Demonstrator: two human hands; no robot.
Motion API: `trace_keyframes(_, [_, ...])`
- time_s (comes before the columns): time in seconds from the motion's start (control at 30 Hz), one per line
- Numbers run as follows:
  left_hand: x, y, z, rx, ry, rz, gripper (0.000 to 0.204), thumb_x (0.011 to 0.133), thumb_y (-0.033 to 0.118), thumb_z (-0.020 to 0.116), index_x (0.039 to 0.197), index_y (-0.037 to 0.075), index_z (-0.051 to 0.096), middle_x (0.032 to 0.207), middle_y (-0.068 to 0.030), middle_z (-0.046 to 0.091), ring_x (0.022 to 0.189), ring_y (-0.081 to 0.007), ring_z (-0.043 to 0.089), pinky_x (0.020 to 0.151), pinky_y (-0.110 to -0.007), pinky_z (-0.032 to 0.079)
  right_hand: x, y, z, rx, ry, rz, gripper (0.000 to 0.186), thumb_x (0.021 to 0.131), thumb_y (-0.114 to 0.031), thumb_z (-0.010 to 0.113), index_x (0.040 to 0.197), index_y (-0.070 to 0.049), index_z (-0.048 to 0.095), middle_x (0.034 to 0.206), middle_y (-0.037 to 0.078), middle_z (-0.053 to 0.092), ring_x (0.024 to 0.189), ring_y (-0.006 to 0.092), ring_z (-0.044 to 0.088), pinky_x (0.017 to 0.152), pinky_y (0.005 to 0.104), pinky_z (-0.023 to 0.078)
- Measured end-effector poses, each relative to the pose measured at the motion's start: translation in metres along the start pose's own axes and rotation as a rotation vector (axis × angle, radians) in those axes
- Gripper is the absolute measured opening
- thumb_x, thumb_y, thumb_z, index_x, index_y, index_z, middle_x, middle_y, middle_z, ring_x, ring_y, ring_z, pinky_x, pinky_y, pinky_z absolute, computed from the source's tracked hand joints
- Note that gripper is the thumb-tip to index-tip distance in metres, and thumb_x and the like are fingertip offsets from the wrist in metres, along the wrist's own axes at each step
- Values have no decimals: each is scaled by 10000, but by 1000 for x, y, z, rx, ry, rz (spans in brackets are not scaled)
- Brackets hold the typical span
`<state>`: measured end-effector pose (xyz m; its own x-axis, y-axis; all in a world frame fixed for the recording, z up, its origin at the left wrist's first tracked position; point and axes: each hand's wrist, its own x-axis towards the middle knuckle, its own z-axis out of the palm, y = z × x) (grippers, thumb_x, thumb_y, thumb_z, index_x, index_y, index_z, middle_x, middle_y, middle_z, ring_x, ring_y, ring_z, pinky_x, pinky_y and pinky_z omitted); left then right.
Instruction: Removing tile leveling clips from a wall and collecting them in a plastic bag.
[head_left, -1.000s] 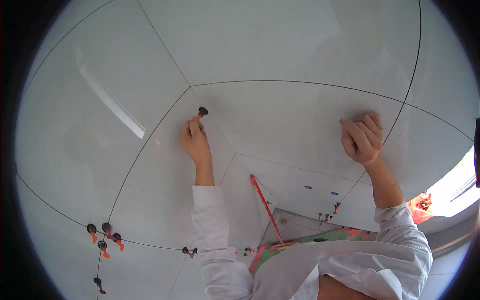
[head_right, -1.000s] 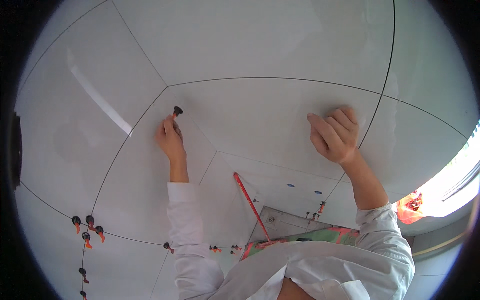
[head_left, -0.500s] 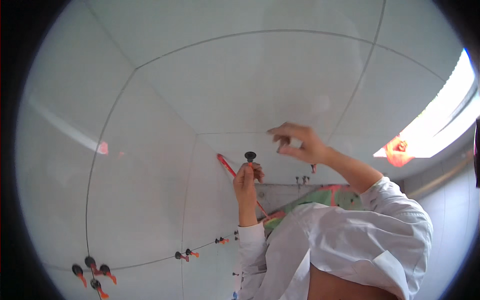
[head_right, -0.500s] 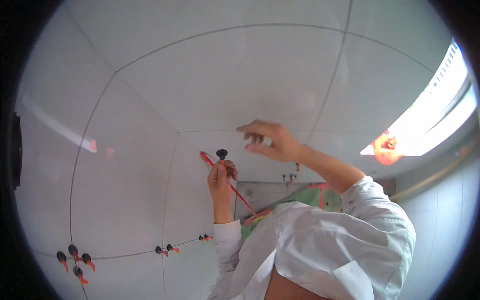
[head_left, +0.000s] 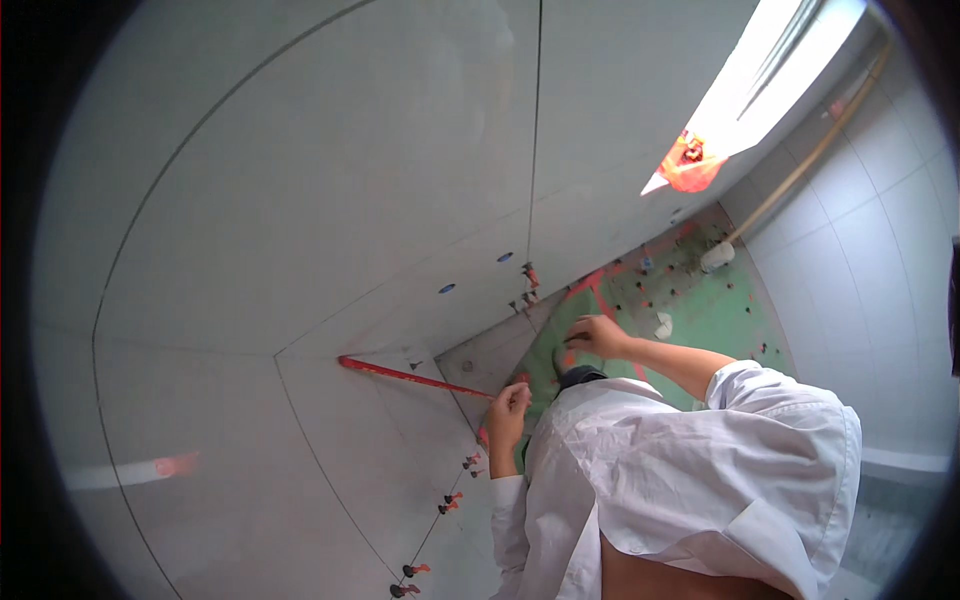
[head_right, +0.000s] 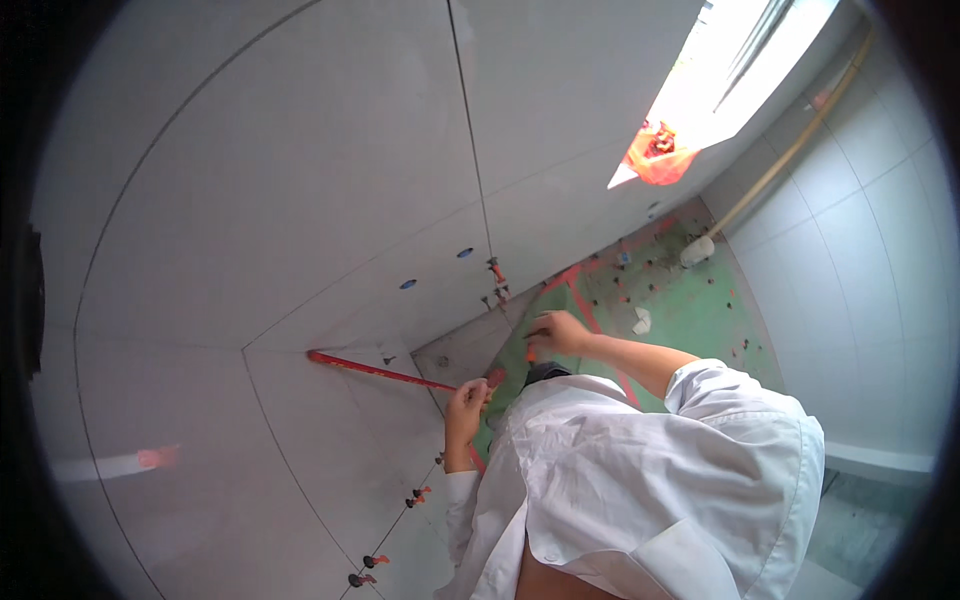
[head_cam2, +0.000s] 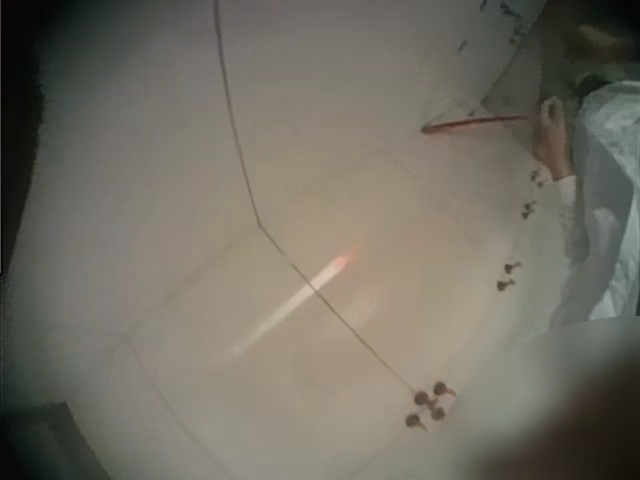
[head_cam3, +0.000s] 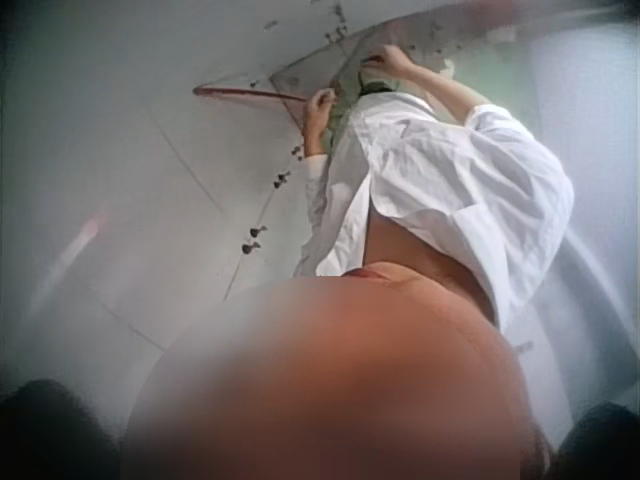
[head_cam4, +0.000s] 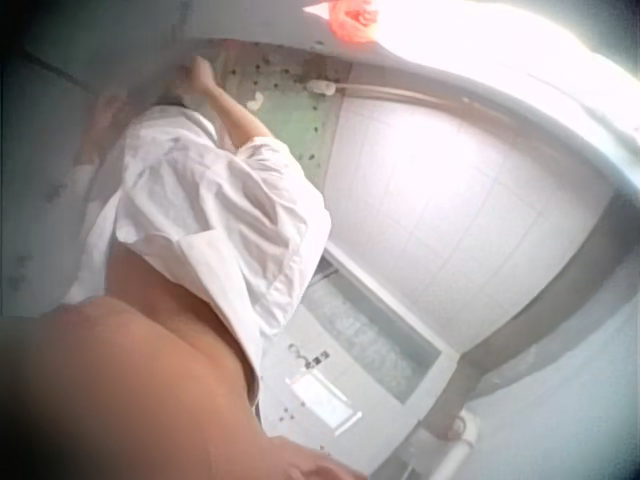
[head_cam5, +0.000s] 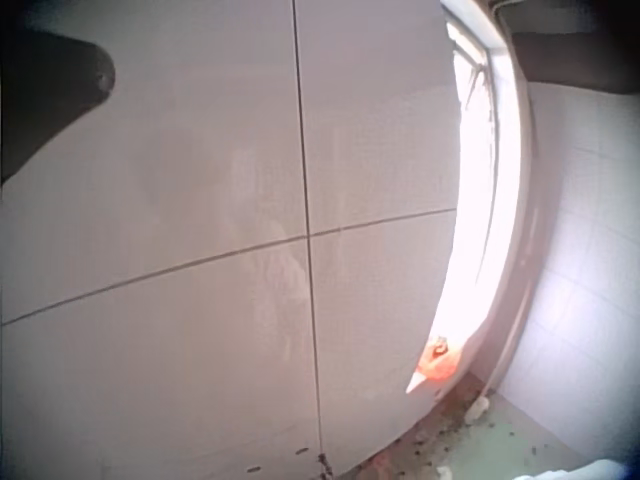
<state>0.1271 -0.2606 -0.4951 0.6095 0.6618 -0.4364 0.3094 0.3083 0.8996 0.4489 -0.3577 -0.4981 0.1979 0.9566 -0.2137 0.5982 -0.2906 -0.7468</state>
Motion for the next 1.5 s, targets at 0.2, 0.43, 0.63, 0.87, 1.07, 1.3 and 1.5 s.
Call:
trace_keyframes(0.2, [26, -24, -1, -160, 123, -142, 320, 1120, 342, 714, 1238, 47, 754, 997, -25, 782, 826, -83, 696, 716, -245, 543, -68, 135, 27, -89, 142, 538, 288, 986, -304, 796, 1143, -64, 819, 922, 115, 812, 860, 282, 791, 762, 415, 626])
trace_keyframes(0.43, [88, -16, 10, -227, 214, -137, 323, 1123, 350, 705, 1175, 36, 759, 964, -22, 772, 769, -77, 682, 640, -249, 538, 56, 122, 51, 589, 244, 686, 404, 1085, -397, 701, 1090, 0, 779, 893, 72, 783, 750, 178, 756, 639, 326, 593])
trace_keyframes(0.63, [213, -28, 112, -100, 269, 74, 268, 1104, 277, 706, 1195, 34, 774, 975, -58, 786, 789, -134, 735, 651, -285, 582, 180, 83, 27, 278, 368, 310, 459, 1026, -459, 747, 1125, -16, 812, 926, 120, 813, 796, 238, 779, 735, 406, 612])
trace_keyframes(0.87, [295, -48, 142, 248, 618, 289, 235, 1036, 198, 721, 1201, 50, 800, 1057, -189, 818, 920, -367, 803, 780, -463, 617, 221, 65, 42, 103, 261, 363, 496, 960, -527, 774, 1090, -54, 840, 886, 156, 817, 834, 307, 810, 799, 456, 617])
trace_keyframes(1.07, [296, -31, 158, 76, 652, 288, 172, 1014, 169, 706, 1057, 17, 773, 989, -237, 777, 912, -462, 745, 751, -528, 561, 227, 113, 35, 488, 78, 345, 443, 1043, -463, 742, 1090, -32, 835, 869, 80, 794, 790, 247, 758, 737, 437, 583])
trace_keyframes(1.3, [294, -41, 154, -266, 461, 79, 344, 1094, 335, 712, 1249, 37, 786, 1030, -89, 816, 871, -228, 783, 745, -353, 617, 221, 115, 18, 1264, -219, 508, 377, 1141, -365, 656, 1337, -47, 708, 1220, 87, 757, 1080, 224, 719, 976, 417, 589])
trace_keyframes(1.5, [301, -58, 120, -776, 74, 0, 309, 1099, 375, 729, 1215, 93, 776, 1076, -21, 811, 861, -158, 756, 743, -298, 613, 227, 116, 14, 1267, -296, 544, 359, 1145, -357, 651, 1304, -42, 717, 1169, 75, 748, 1060, 222, 715, 962, 408, 584])
